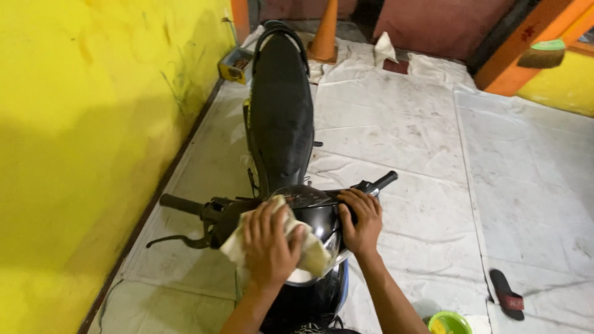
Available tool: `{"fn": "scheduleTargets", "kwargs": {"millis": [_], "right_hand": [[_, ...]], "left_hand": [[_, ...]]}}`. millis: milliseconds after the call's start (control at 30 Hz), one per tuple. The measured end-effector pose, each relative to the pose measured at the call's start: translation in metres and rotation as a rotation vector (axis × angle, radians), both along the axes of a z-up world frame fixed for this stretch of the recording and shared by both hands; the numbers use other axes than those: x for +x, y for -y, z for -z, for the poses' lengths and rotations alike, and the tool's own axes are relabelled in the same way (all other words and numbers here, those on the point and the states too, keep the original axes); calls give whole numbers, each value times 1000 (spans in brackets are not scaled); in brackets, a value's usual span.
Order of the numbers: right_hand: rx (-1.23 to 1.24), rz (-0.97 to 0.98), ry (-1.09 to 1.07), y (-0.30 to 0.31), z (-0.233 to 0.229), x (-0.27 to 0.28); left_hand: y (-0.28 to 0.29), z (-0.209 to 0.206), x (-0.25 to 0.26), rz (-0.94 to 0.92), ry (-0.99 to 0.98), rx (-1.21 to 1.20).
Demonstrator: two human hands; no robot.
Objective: The person cleans the front headlight area of a scooter by wiping it with a cloth, alternating hands to hold the scooter steady while wiping.
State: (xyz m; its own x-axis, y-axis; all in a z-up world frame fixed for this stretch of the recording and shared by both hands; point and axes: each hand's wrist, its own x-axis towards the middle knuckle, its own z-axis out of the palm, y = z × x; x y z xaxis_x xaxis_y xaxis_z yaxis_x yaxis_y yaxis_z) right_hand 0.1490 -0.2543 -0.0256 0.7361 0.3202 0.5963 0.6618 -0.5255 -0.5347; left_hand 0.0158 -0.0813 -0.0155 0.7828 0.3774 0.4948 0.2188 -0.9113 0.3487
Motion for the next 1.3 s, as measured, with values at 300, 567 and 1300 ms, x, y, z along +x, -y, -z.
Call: {"fn": "scheduleTargets", "kwargs": {"millis": [300,567,1300], "right_hand": [[60,-42,4,2,2,3],[68,-41,38,2,11,6],[45,93,41,-7,-7,-29]], "left_hand": [[6,-6,32,248,-58,-73],[-41,22,24,104,-13,-60],[-74,0,20,133,-30,-10]]}}
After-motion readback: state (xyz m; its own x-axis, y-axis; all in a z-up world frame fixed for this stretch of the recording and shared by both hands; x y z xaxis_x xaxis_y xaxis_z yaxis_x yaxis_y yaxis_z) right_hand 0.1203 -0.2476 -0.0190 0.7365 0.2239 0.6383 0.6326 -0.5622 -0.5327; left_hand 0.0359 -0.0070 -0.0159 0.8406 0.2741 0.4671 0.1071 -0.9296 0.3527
